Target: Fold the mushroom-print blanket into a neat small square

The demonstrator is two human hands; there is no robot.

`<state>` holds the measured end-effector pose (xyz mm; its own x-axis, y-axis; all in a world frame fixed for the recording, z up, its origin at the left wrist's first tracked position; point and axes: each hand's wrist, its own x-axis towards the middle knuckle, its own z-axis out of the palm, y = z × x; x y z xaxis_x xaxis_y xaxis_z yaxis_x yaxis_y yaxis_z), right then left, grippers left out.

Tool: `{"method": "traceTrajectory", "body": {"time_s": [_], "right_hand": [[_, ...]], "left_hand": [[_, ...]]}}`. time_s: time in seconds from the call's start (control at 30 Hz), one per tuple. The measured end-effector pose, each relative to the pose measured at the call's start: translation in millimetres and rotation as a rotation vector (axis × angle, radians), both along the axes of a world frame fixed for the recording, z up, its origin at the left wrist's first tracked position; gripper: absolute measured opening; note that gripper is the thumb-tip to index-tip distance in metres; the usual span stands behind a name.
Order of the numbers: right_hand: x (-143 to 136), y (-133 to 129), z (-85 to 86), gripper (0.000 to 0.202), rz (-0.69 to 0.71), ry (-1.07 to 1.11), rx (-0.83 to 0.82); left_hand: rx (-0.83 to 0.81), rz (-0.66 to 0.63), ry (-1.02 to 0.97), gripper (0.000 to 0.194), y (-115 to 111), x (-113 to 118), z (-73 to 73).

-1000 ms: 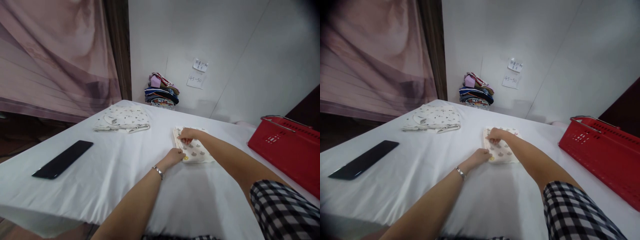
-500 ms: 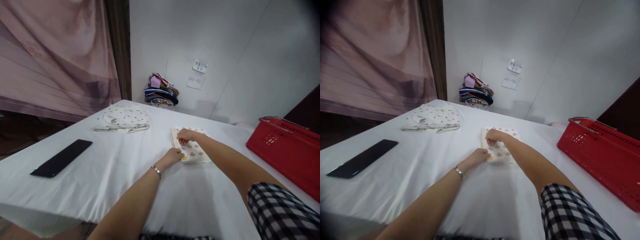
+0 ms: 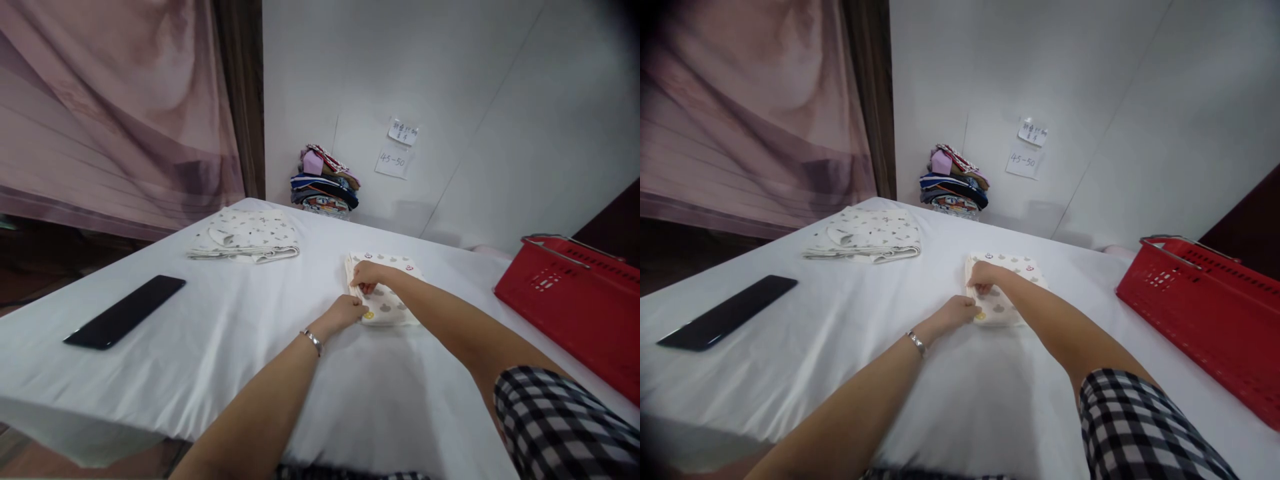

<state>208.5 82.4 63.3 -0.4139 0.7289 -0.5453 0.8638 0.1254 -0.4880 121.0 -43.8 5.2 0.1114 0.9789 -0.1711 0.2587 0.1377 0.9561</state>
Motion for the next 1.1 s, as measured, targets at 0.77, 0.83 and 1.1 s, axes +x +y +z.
{"method": "traceTrajectory", "body": {"time_s": [0.77,0.83,1.1], "right_hand": [[44,-55,-45.0,0.027,0.162,0.441,0.641],[44,-66,-43.5,0.027,0.207,0.396,0.698],[45,-115,-53.9,0.045,0.357,0.191,0.871]], "left_hand": [[-0.031,0.009,0.04,0.031,-9,-29,29.6],[0.034,0.158,0.062,0.026,-5,-35,24.8],[0.259,0.363,0.292,0.029,32,-34,20.3]]}}
